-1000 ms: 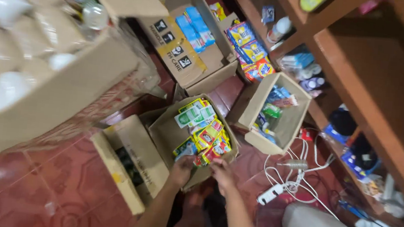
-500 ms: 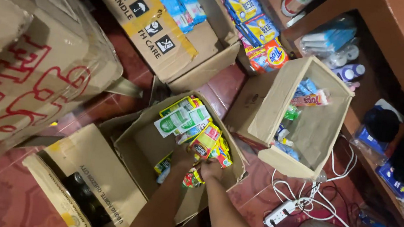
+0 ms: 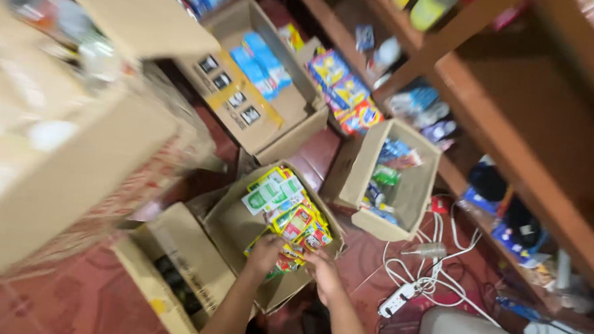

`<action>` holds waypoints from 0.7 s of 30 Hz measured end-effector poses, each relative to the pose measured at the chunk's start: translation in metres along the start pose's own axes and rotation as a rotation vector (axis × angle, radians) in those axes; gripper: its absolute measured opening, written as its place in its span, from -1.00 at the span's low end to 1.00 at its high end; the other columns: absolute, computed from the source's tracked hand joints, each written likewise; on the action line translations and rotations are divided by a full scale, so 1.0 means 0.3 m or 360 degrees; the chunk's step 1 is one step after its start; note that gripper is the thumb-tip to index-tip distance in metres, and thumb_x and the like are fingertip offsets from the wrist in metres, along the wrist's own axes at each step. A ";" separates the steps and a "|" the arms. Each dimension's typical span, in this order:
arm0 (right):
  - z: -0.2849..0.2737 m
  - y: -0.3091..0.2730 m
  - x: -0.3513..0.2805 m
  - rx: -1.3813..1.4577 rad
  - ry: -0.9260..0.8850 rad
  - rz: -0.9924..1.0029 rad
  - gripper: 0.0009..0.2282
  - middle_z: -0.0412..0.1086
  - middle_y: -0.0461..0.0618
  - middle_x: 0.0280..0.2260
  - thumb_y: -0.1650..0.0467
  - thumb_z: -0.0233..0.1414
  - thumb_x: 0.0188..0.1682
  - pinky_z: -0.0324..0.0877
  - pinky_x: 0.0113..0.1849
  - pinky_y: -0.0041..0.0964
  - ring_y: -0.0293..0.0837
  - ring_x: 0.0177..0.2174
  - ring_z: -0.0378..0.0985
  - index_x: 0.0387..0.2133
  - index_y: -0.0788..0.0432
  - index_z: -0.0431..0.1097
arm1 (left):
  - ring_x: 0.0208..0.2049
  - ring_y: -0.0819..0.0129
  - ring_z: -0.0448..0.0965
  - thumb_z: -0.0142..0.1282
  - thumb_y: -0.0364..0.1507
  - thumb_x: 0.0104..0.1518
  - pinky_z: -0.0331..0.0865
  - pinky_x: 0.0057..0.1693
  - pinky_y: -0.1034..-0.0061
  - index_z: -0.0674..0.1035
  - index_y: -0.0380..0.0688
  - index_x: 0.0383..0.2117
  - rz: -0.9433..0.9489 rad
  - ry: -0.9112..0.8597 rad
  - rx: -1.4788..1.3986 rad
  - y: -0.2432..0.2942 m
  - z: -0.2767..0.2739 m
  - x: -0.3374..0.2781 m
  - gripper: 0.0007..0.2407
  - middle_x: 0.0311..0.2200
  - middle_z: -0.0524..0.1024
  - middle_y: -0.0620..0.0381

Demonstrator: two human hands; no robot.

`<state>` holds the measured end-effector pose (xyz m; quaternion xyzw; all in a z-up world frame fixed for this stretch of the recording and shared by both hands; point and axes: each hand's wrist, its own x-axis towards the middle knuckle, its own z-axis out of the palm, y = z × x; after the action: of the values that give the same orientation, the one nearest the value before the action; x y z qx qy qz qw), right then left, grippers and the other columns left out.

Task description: Organizing various grocery items including condiment sachets, canned goods, and bags of rice on shelves and within boxes.

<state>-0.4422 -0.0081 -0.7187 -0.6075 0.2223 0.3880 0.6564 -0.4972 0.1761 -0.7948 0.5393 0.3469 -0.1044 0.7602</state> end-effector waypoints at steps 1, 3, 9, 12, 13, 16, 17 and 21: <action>0.037 -0.096 -0.122 0.0001 -0.0011 -0.0035 -0.89 0.33 -0.16 -0.41 0.41 0.12 -0.02 0.27 -0.36 -0.33 -0.26 -0.41 0.35 -0.29 0.12 0.35 | -0.40 0.36 0.56 0.09 -0.40 0.26 0.46 -0.21 0.41 0.65 -0.29 -0.31 0.0036 -0.0005 0.0004 0.059 0.017 -0.081 -0.82 -0.43 0.61 0.07; 0.104 -0.296 -0.368 -0.0022 -0.0064 0.0010 -0.91 0.38 -0.22 -0.40 0.38 0.08 -0.05 0.31 -0.28 -0.38 -0.33 -0.36 0.40 -0.29 0.03 0.40 | -0.42 0.44 0.52 0.08 -0.42 0.17 0.42 -0.23 0.50 0.68 -0.15 -0.31 -0.0107 0.0079 -0.0272 0.188 0.058 -0.230 -0.86 -0.45 0.60 0.18; 0.045 -0.441 -0.701 -0.0245 -0.0247 -0.0316 -0.75 0.30 -0.14 -0.41 0.35 0.28 -0.10 0.26 -0.28 -0.32 -0.29 -0.38 0.31 -0.41 0.12 0.29 | -0.36 0.53 0.53 0.10 -0.40 0.24 0.38 -0.14 0.62 0.63 -0.30 -0.42 0.0143 -0.0072 -0.0240 0.704 0.188 -0.696 -0.81 -0.42 0.61 0.22; 0.092 -0.539 -0.846 -0.0544 -0.0127 -0.0665 -0.61 0.29 -0.13 -0.38 0.37 0.41 -0.24 0.24 -0.32 -0.26 -0.27 -0.40 0.24 -0.43 0.14 0.24 | -0.39 0.49 0.52 0.08 -0.40 0.22 0.39 -0.18 0.59 0.66 -0.22 -0.40 0.0108 -0.0186 -0.0220 0.977 0.277 -0.891 -0.83 -0.46 0.58 0.20; 0.120 -0.589 -0.909 -0.0537 -0.0121 -0.0694 -0.61 0.29 -0.13 -0.38 0.37 0.41 -0.24 0.24 -0.32 -0.26 -0.27 -0.40 0.24 -0.43 0.14 0.24 | -0.39 0.49 0.52 0.08 -0.40 0.22 0.39 -0.18 0.59 0.66 -0.22 -0.40 0.0133 -0.0201 -0.0210 1.025 0.301 -0.933 -0.83 -0.46 0.58 0.20; 0.199 -0.691 -1.078 -0.0674 0.0022 -0.1130 -0.55 0.35 -0.11 -0.28 0.37 0.42 -0.32 0.32 -0.20 -0.26 -0.22 -0.28 0.32 -0.29 0.17 0.26 | -0.39 0.48 0.50 0.11 -0.40 0.24 0.37 -0.19 0.57 0.64 -0.29 -0.40 0.0298 -0.0170 -0.0223 1.166 0.354 -1.076 -0.82 -0.46 0.56 0.17; 0.207 -0.717 -1.116 -0.0710 0.0004 -0.1334 -0.57 0.34 -0.04 -0.16 0.38 0.34 -0.24 0.29 -0.08 -0.25 -0.15 -0.14 0.32 -0.16 0.19 0.30 | -0.39 0.48 0.51 0.09 -0.41 0.23 0.39 -0.19 0.57 0.64 -0.27 -0.37 0.0273 -0.0230 -0.0248 1.221 0.376 -1.131 -0.83 -0.45 0.57 0.18; 0.260 -0.802 -1.221 -0.0627 0.0030 -0.1594 -0.65 0.36 0.07 0.14 0.41 0.10 -0.01 0.17 0.16 -0.22 -0.02 0.18 0.32 0.06 0.22 0.40 | -0.33 0.53 0.54 0.06 -0.44 0.21 0.41 -0.12 0.60 0.65 -0.25 -0.32 0.0427 -0.0426 -0.0330 1.380 0.410 -1.313 -0.86 -0.40 0.59 0.24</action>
<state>-0.4883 -0.0105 -0.2760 -0.7543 -0.1658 0.0564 0.6327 -0.5161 0.1457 -0.2113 0.4810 0.1769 -0.0367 0.8579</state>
